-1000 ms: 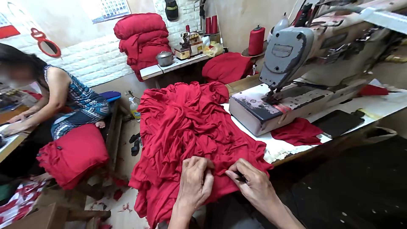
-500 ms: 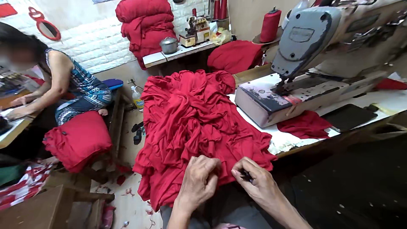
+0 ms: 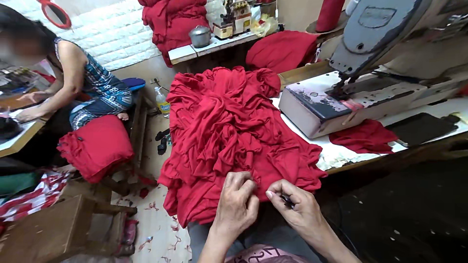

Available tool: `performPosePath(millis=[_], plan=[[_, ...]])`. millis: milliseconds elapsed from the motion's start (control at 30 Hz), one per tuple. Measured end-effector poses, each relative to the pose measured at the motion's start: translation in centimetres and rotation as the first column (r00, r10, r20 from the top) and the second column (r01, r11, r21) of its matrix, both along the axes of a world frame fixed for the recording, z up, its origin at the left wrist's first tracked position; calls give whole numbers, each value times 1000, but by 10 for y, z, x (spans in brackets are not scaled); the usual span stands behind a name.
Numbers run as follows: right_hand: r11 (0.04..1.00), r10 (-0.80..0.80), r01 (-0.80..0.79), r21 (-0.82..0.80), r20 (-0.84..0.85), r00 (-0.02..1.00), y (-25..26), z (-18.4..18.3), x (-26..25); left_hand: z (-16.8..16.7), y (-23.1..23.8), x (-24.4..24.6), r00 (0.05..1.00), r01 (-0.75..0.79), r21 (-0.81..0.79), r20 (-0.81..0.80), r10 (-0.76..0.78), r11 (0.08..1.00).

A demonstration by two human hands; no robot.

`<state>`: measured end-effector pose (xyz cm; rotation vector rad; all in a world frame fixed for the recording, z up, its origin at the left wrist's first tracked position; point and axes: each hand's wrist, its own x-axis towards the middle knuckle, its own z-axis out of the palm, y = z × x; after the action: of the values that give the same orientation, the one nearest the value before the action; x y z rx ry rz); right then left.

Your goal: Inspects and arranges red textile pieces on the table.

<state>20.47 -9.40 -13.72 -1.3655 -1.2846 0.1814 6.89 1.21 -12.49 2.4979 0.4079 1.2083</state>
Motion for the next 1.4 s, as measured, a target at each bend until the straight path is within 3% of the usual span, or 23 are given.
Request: performPosePath(millis=[133,300,500,600,800,1033,1167,1300,1400], plan=[[998,50,-50,27,16,999,2,1,-6,6,1,-6,998,40,15,-47,-39,999],[996,87,-88,10,64,994,3,-1,-8,-13,2,-8,991,44,110,118,-57,993],[989,-11,68,-134,388,921,-5,7,10,-22,-1,-14,983,49,94,173,-64,994],[985,-111,160,-70,460,881,-5,7,12,-24,-1,-15,977,78,25,199,-81,997],[992,-121,112,49,522,844,0,0,11,-18,-1,-13,957,140,-75,264,-116,987],[986,-141,74,148,515,846,9,-4,10,-16,-1,-12,959,137,-83,262,-111,987],[976,-167,81,202,455,875,9,-8,17,-15,0,-16,982,124,-28,145,-119,992],[973,-196,155,169,263,945,7,0,35,-7,-3,-12,991,72,103,109,-83,992],[949,-298,263,171,234,925,17,17,51,5,-1,2,984,29,135,170,-53,990]])
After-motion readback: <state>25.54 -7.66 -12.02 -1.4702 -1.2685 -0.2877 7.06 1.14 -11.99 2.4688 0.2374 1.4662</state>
